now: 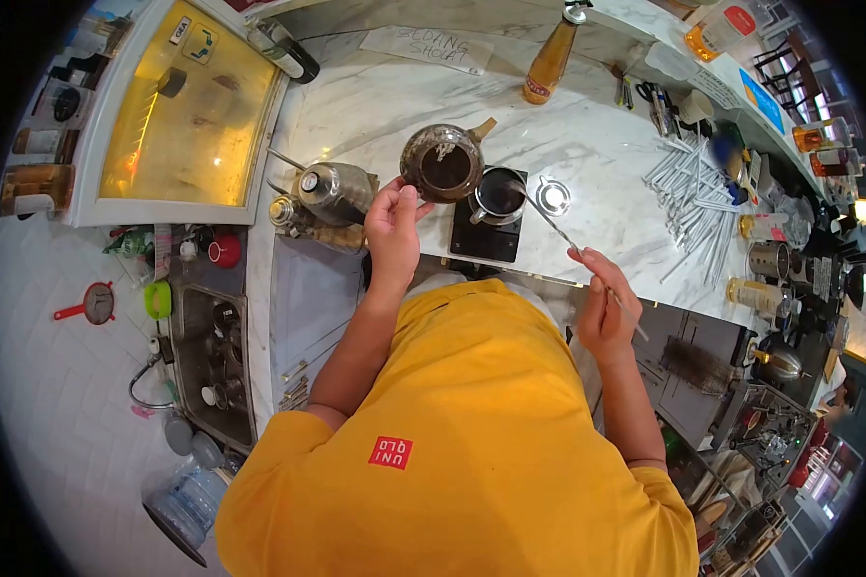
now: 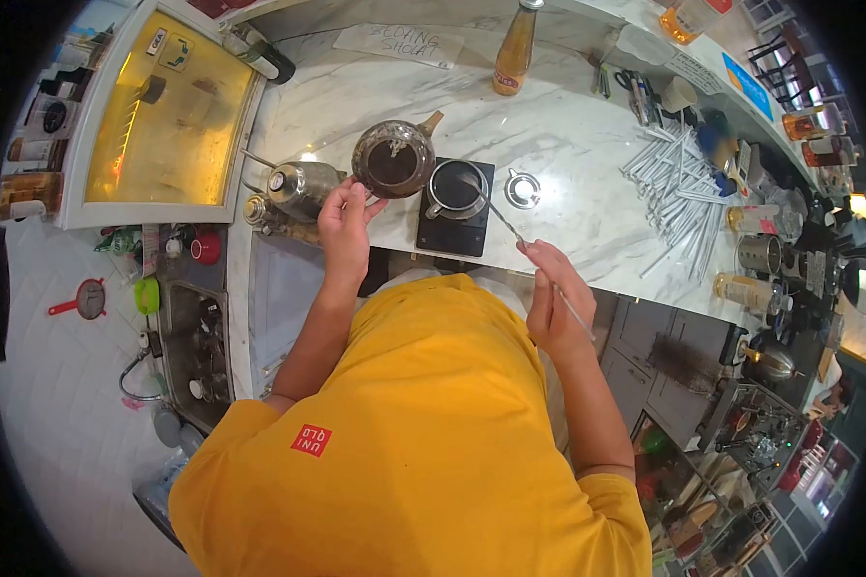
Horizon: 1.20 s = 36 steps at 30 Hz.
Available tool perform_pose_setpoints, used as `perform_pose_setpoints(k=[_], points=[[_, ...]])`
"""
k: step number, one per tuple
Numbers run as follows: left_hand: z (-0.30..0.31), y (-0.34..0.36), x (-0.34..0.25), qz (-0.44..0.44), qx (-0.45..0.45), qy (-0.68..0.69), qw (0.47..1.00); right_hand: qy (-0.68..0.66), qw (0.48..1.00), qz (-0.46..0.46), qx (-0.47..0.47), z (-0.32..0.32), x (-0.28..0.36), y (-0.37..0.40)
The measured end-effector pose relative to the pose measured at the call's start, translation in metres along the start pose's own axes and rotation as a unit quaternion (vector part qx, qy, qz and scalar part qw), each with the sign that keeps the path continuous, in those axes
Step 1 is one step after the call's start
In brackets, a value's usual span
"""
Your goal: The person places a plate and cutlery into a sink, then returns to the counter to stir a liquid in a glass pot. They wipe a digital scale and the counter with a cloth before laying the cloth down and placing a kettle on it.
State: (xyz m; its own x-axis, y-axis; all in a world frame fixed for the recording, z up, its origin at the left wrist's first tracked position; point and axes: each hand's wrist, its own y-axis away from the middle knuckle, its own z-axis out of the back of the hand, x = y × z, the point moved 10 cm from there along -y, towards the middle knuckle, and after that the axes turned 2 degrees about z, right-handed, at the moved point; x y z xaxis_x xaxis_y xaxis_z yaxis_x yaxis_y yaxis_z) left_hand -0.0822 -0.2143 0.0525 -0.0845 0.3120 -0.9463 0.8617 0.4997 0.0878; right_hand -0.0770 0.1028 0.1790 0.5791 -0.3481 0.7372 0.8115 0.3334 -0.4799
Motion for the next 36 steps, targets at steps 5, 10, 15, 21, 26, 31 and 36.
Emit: perform_pose_setpoints(k=[5, 10, 15, 21, 26, 31, 36], points=[[-0.002, -0.001, -0.008, -0.004, 0.02, 0.005, 1.0, -0.046, 0.994, 0.007, -0.101, 0.033, 0.03, -0.014], [-0.021, 0.0, -0.024, -0.044, 0.117, 0.035, 0.992, -0.157, 0.976, 0.1, -0.112, 0.049, 0.072, -0.034], [-0.039, 0.004, -0.05, -0.106, 0.173, 0.061, 0.977, -0.112, 0.98, 0.161, -0.015, 0.022, 0.105, -0.058], [-0.047, 0.009, -0.076, -0.138, 0.192, 0.089, 0.968, -0.094, 0.975, 0.201, 0.006, -0.003, 0.121, -0.064], [-0.056, 0.001, -0.09, -0.159, 0.203, 0.129, 0.958, -0.088, 0.97, 0.227, -0.001, -0.005, 0.129, -0.067], [-0.064, -0.01, -0.091, -0.179, 0.227, 0.144, 0.946, -0.094, 0.97, 0.223, -0.016, -0.001, 0.13, -0.074], [-0.067, -0.015, -0.094, -0.168, 0.232, 0.127, 0.95, -0.149, 0.976, 0.11, -0.113, 0.001, 0.096, -0.069]])
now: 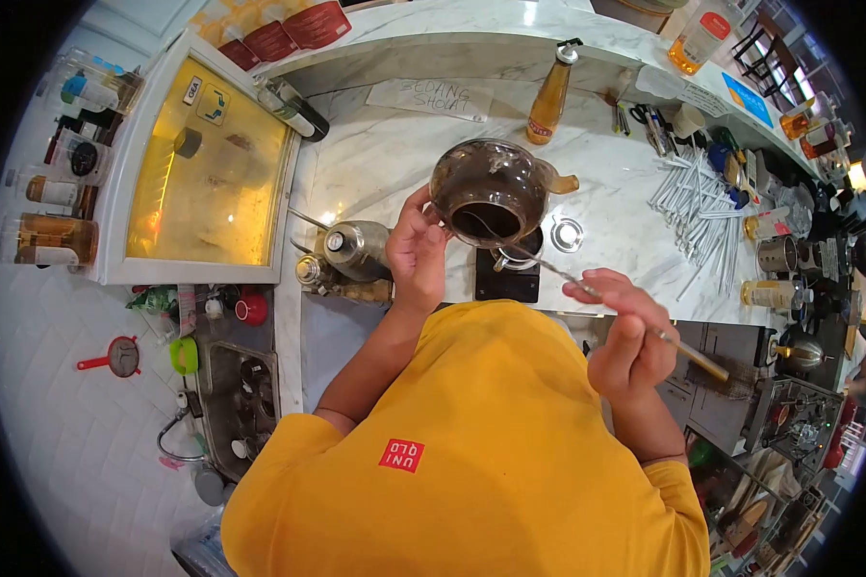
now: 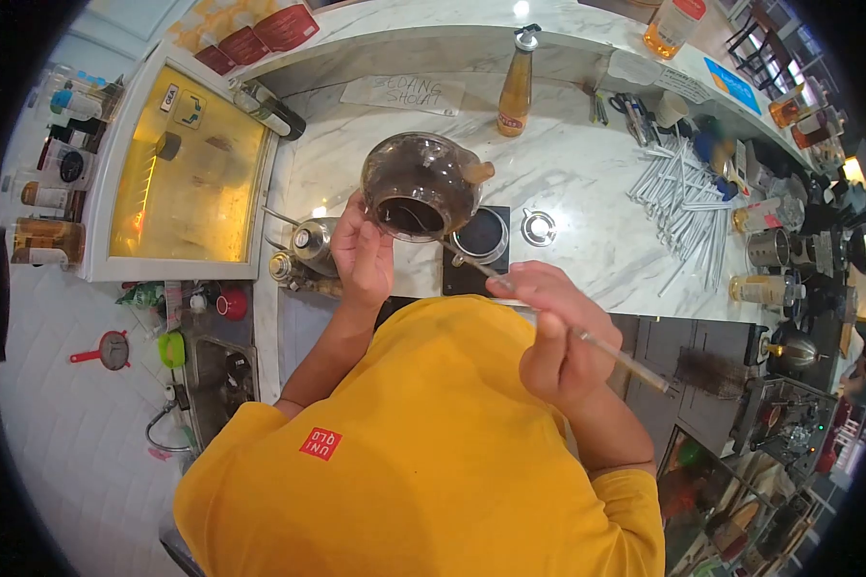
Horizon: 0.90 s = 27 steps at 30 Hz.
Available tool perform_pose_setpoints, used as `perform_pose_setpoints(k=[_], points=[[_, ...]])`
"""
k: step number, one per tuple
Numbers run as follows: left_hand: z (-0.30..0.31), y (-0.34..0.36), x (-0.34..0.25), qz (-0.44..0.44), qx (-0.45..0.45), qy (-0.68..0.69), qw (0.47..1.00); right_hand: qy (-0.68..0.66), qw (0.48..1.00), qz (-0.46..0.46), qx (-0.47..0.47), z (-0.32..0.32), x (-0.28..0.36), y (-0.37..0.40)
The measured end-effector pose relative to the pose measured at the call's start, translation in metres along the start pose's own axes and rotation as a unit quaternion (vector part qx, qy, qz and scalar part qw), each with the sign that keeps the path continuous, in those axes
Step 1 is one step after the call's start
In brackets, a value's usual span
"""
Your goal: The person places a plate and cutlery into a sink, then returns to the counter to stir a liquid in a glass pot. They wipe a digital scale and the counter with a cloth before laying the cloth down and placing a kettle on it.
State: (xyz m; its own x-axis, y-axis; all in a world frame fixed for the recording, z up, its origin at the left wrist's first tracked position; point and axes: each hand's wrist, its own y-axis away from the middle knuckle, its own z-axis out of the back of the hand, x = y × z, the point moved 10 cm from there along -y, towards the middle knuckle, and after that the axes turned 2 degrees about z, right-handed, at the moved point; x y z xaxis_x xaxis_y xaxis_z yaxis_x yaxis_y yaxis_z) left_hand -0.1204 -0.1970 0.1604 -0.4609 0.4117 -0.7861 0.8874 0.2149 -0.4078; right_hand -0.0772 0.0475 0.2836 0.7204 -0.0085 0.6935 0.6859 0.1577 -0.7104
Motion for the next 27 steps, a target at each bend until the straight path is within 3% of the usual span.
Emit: perform_pose_setpoints(k=[5, 17, 27], points=[[0.012, 0.005, 0.007, 0.02, -0.005, -0.039, 0.999, -0.052, 0.981, -0.152, -0.112, 0.01, -0.042, 0.021], [0.029, 0.01, 0.016, 0.089, -0.054, -0.073, 0.992, -0.042, 0.99, -0.115, -0.076, -0.002, -0.052, 0.022], [0.037, 0.014, 0.017, 0.098, -0.079, -0.105, 0.986, -0.118, 0.963, -0.212, -0.12, 0.004, -0.077, 0.029]])
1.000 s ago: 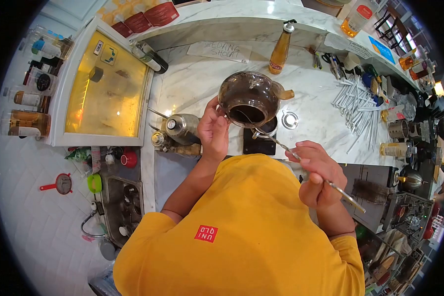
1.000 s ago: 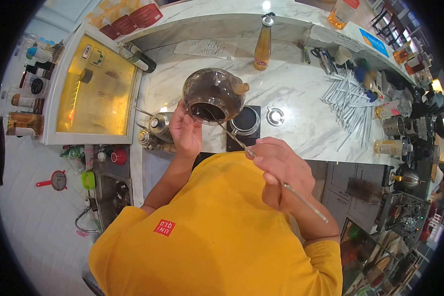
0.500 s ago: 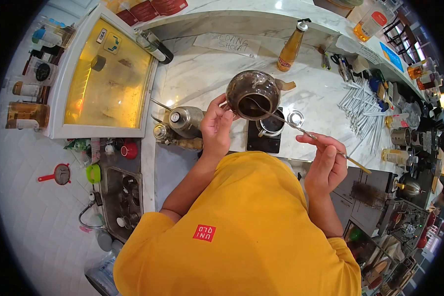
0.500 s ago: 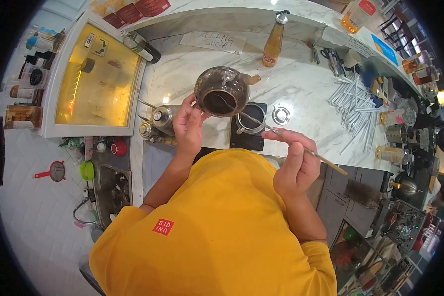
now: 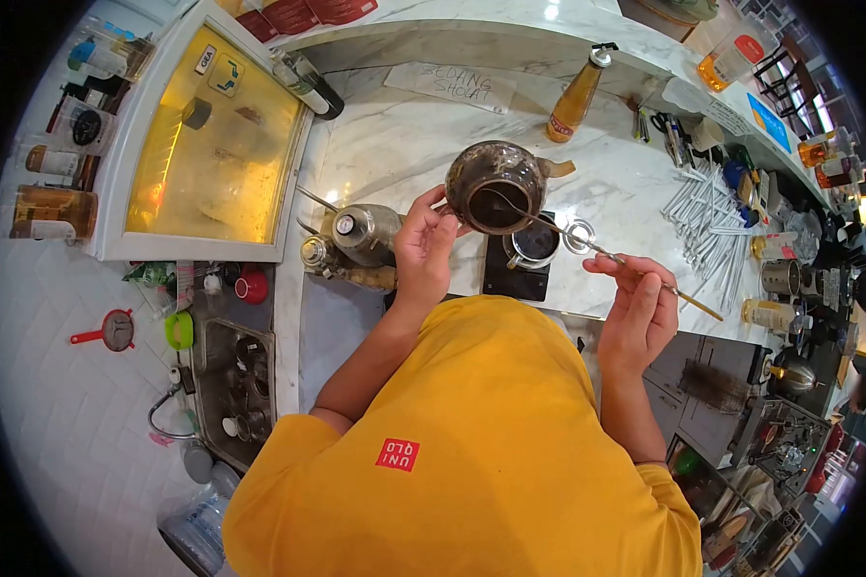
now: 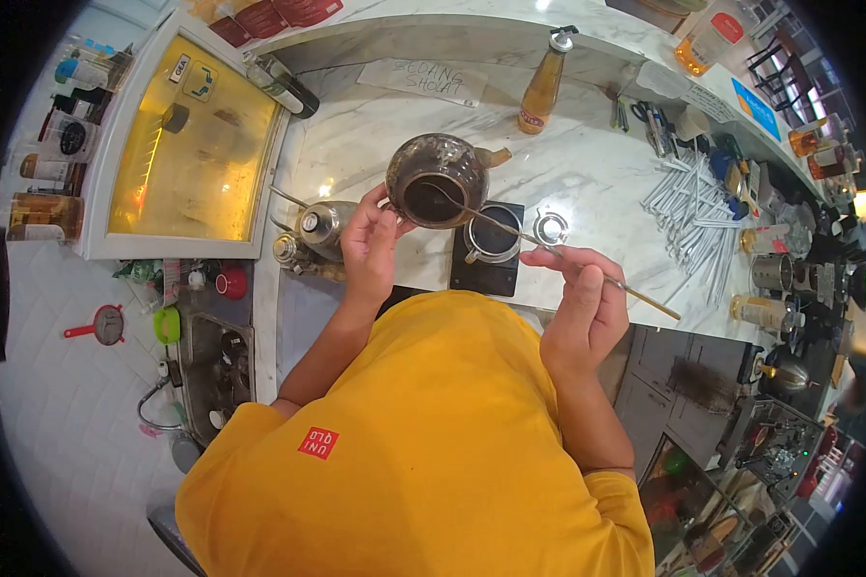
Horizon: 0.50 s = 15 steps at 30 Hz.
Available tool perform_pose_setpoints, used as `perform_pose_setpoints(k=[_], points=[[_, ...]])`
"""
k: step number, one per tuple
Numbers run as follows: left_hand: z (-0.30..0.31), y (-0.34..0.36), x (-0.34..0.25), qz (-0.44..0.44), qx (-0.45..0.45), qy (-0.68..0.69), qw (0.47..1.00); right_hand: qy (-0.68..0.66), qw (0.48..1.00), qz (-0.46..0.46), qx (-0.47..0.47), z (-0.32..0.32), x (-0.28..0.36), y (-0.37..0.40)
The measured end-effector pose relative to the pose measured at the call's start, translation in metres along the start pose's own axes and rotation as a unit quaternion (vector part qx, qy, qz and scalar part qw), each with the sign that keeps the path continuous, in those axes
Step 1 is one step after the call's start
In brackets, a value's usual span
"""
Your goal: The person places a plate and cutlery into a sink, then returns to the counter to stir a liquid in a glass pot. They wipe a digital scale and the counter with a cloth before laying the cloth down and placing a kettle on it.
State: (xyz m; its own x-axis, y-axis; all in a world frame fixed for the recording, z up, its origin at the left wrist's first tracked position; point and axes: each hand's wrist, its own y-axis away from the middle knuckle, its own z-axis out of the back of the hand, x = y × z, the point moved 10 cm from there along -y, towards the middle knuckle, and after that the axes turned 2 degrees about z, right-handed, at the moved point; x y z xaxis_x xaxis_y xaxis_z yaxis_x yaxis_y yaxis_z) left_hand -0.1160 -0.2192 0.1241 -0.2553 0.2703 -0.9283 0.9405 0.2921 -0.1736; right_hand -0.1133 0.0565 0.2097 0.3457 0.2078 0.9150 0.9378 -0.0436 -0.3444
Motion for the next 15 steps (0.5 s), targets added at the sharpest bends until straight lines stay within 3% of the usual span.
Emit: perform_pose_setpoints(k=[5, 15], points=[[-0.002, -0.001, 0.006, 0.019, -0.015, -0.024, 0.999, -0.022, 0.997, -0.043, -0.06, 0.019, -0.008, -0.001], [0.014, -0.001, 0.049, 0.092, -0.078, -0.02, 0.992, -0.044, 0.99, -0.01, -0.135, 0.083, 0.005, 0.015]])
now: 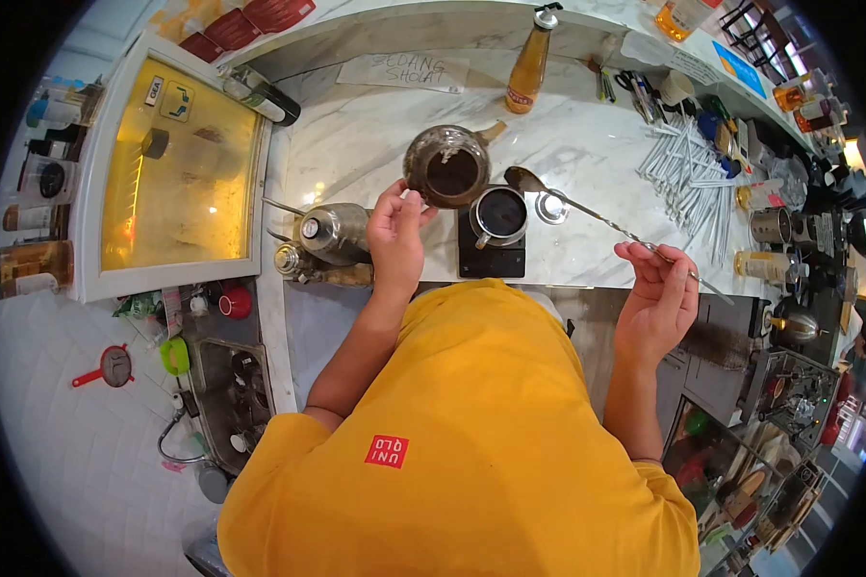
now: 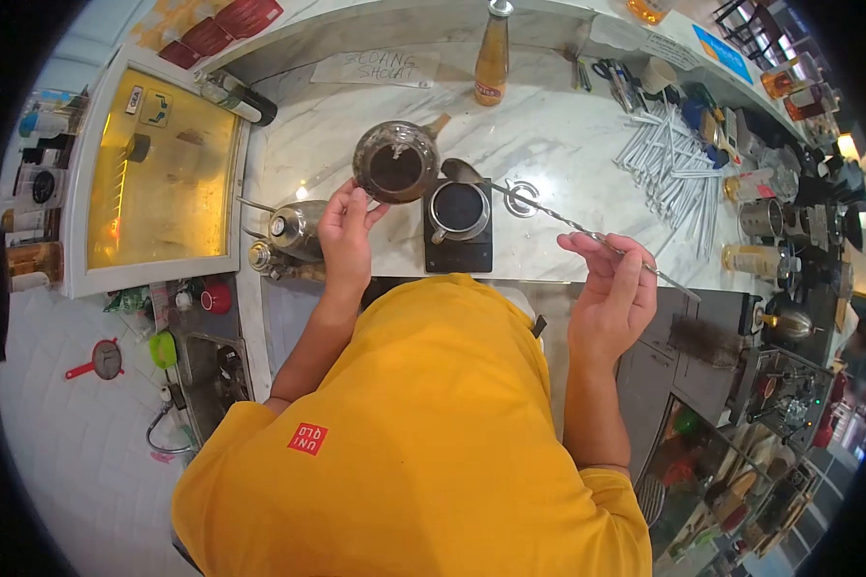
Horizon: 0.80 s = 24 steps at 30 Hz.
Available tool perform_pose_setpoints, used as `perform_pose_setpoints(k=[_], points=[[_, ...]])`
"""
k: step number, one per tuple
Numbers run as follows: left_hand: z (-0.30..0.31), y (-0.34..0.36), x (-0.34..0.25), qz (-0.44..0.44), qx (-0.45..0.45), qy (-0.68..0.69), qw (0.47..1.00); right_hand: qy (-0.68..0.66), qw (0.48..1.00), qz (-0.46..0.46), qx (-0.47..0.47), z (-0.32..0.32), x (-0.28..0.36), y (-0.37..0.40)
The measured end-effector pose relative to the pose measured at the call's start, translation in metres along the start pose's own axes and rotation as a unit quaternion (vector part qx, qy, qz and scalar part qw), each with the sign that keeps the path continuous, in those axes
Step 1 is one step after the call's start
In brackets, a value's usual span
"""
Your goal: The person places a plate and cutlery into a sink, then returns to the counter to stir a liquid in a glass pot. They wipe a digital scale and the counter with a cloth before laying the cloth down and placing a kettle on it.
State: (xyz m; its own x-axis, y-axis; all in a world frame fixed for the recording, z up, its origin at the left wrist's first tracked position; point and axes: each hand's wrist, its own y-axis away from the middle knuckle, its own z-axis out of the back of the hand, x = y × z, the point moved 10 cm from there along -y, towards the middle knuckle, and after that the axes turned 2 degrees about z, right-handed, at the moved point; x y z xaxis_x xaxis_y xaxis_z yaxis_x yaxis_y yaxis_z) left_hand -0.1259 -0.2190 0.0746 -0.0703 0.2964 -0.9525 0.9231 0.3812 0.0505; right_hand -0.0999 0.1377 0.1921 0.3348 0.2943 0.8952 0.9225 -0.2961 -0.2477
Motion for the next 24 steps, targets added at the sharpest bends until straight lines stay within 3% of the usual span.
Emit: perform_pose_setpoints(k=[6, 9, 14, 17, 20, 24], points=[[0.012, 0.0, 0.015, 0.052, -0.033, 0.026, 0.998, 0.116, 0.992, -0.021, 0.04, 0.007, -0.039, 0.024], [0.013, 0.002, 0.019, 0.066, -0.038, 0.038, 0.996, 0.291, 0.944, 0.015, 0.154, -0.012, -0.041, 0.032], [0.013, 0.002, 0.02, 0.06, -0.031, 0.047, 0.997, 0.278, 0.924, 0.158, 0.21, -0.033, -0.023, 0.034], [0.012, 0.002, 0.019, 0.06, -0.034, 0.04, 0.997, 0.286, 0.922, 0.175, 0.193, -0.03, -0.019, 0.03], [0.009, 0.004, 0.014, 0.043, -0.021, 0.05, 0.998, 0.3, 0.938, 0.091, 0.149, -0.021, -0.016, 0.019], [0.005, 0.005, 0.012, 0.034, -0.015, 0.044, 0.998, 0.104, 0.994, 0.015, 0.029, 0.003, -0.004, 0.001]])
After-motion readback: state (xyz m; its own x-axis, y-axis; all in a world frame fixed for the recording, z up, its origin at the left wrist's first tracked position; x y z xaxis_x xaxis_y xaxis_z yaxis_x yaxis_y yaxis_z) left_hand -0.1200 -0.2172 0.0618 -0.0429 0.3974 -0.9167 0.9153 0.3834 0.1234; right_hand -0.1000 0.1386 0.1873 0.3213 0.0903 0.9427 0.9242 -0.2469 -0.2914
